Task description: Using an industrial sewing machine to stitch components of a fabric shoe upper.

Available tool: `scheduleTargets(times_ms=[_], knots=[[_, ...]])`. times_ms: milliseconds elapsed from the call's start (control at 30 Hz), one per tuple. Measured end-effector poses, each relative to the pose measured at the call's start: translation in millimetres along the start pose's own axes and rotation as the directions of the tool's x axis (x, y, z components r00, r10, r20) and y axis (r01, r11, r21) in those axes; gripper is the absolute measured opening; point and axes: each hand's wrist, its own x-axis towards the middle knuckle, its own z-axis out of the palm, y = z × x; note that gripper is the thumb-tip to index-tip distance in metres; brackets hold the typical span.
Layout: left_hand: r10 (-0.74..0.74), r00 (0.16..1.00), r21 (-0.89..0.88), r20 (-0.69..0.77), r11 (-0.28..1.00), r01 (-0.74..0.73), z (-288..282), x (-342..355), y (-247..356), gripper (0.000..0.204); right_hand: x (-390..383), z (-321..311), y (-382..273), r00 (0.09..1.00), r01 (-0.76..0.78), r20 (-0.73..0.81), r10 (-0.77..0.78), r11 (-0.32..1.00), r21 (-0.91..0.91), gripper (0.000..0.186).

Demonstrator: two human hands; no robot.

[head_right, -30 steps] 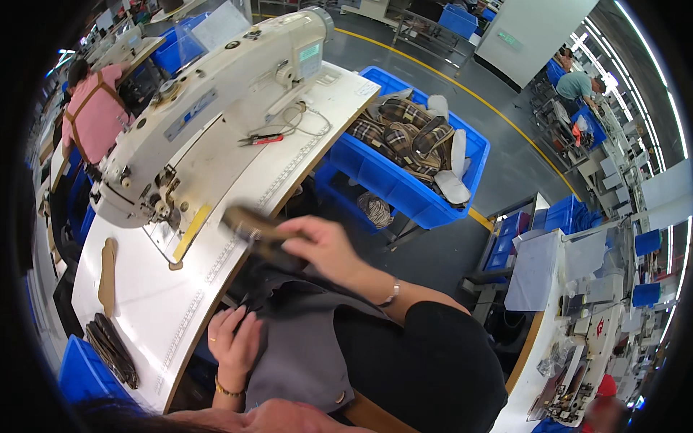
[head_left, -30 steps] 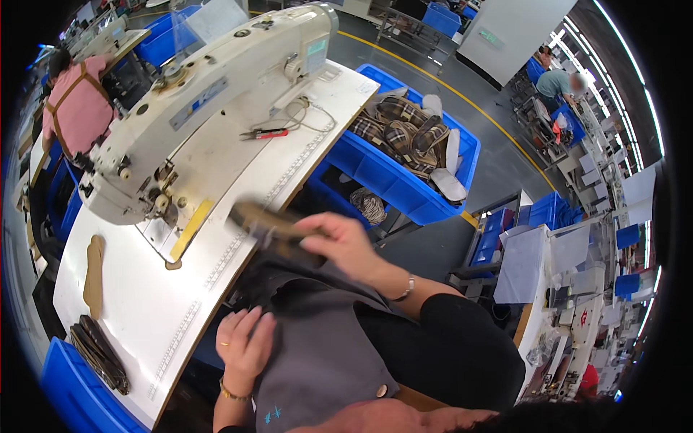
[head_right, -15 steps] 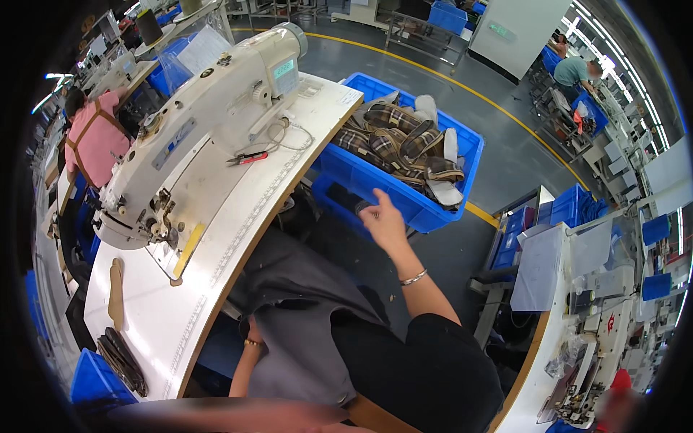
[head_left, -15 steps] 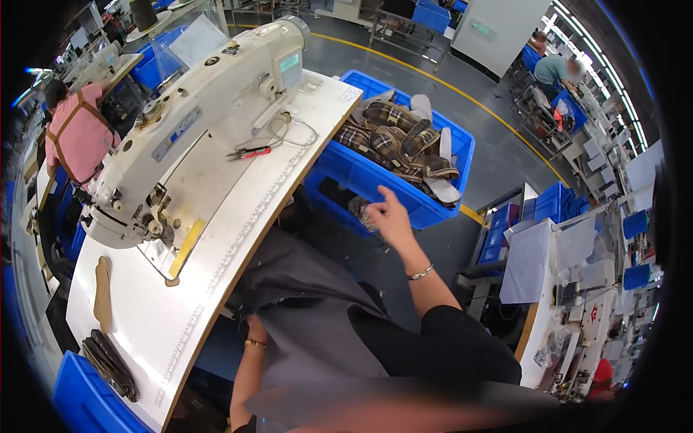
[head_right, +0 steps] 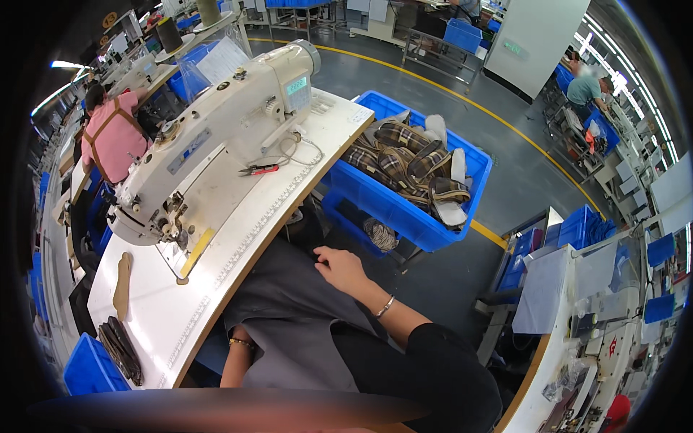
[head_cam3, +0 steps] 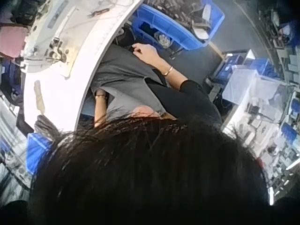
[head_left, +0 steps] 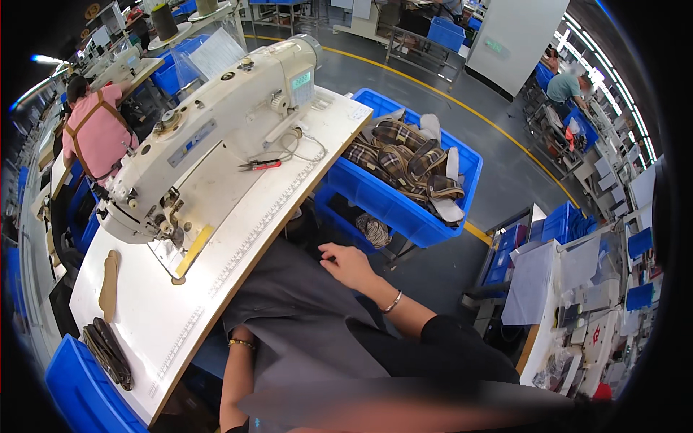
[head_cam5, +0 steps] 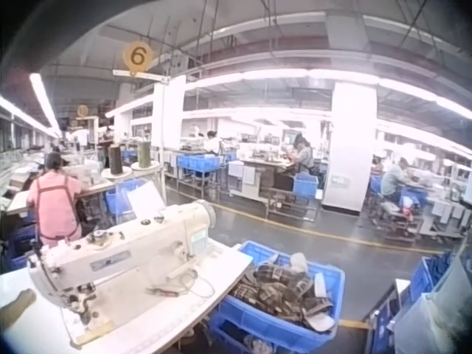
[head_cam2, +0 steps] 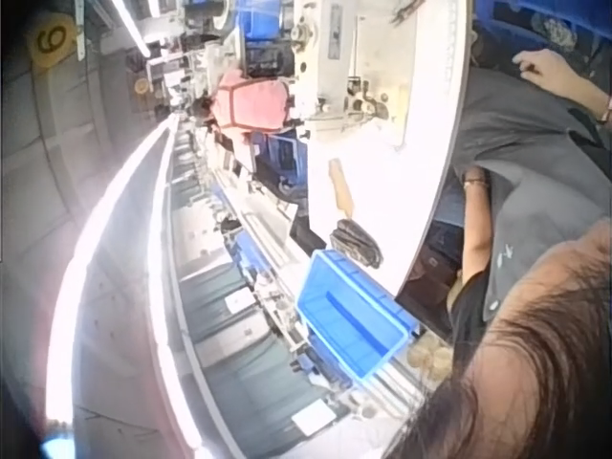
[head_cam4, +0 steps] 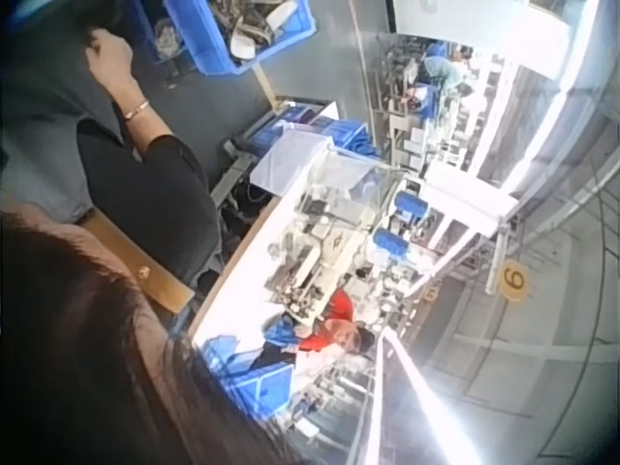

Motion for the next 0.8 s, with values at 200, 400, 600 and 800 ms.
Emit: scheduleTargets(times_ms=[200,400,600,800], knots=[[-0.127,0.989,0.184,0.071,0.976,0.113,-116,148,-9,0.041,-10,26,-23,0.973,0.205,0.116,-0.198,0.978,-0.044,0.026],[-0.33,0.936,0.413,0.12,0.874,0.256,-268,274,-4,0.037,-23,52,-49,0.898,0.317,0.332,-0.29,0.948,-0.028,0.022],[-0.493,0.857,0.53,0.151,0.772,0.351,-391,369,63,0.034,-25,68,-74,0.768,0.4,0.559,-0.313,0.916,-0.038,0.037],[-0.597,0.757,0.515,0.265,0.751,0.412,-393,316,77,0.035,-21,107,-60,0.77,0.622,0.457,-0.446,0.686,-0.378,0.058]])
